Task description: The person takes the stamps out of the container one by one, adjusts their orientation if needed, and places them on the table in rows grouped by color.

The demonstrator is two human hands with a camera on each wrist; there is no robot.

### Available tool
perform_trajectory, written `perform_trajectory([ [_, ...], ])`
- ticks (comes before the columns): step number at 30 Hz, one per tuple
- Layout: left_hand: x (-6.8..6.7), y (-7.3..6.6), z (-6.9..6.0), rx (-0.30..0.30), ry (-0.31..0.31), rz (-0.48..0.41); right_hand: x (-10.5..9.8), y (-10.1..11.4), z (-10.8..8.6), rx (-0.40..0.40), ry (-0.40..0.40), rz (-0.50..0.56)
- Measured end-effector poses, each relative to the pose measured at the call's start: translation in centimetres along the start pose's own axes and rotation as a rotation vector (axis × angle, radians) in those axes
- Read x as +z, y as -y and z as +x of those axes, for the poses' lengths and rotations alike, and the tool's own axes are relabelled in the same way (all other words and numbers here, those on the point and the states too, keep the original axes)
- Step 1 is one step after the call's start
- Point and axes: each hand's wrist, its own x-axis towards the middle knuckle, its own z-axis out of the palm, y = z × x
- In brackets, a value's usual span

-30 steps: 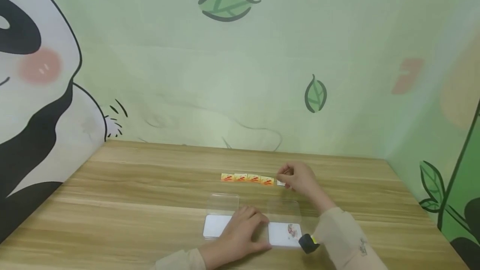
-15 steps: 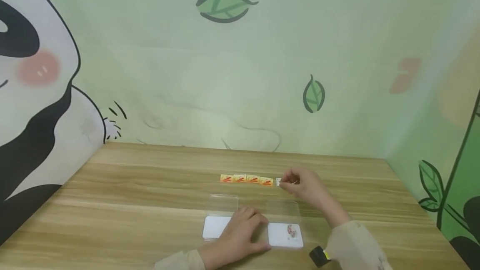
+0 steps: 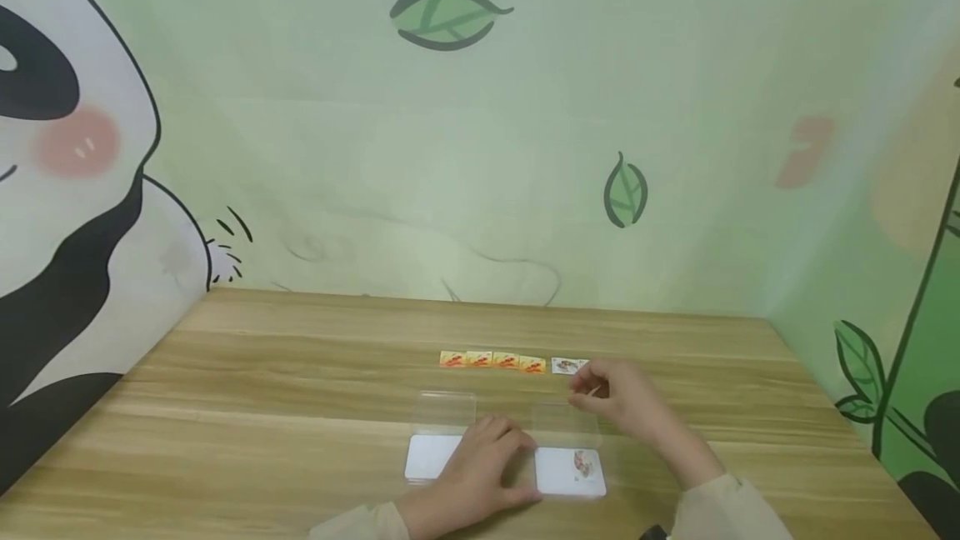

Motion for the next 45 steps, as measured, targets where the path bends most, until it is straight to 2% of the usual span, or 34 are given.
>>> perform_trajectory([
  [9, 0.2, -0.2, 0.1, -0.003, -0.001, -0.002, 0.7, -0.6, -1.6, -0.060, 0.050, 0.025],
  [19, 0.2, -0.3, 0.1, -0.004, 0.006, -0.008, 1.6, -1.8, -3.0, -0.062, 0.069, 0.059],
  [28, 0.2, -0.4, 0.0, -0.017, 0.026, -0.012, 2.0, -2.1, -3.6, -0.045, 0.062, 0.025],
  [39, 0.2, -0.3, 0.1, -0.033, 0.039, -0.018, 2.3, -2.4, -3.7, -0.119, 0.058, -0.058],
  [45, 0.0, -0.3, 0.0, -0.035, 0.036, -0.020, 2.3, -2.2, -3.7, -0.138, 0.096, -0.078],
])
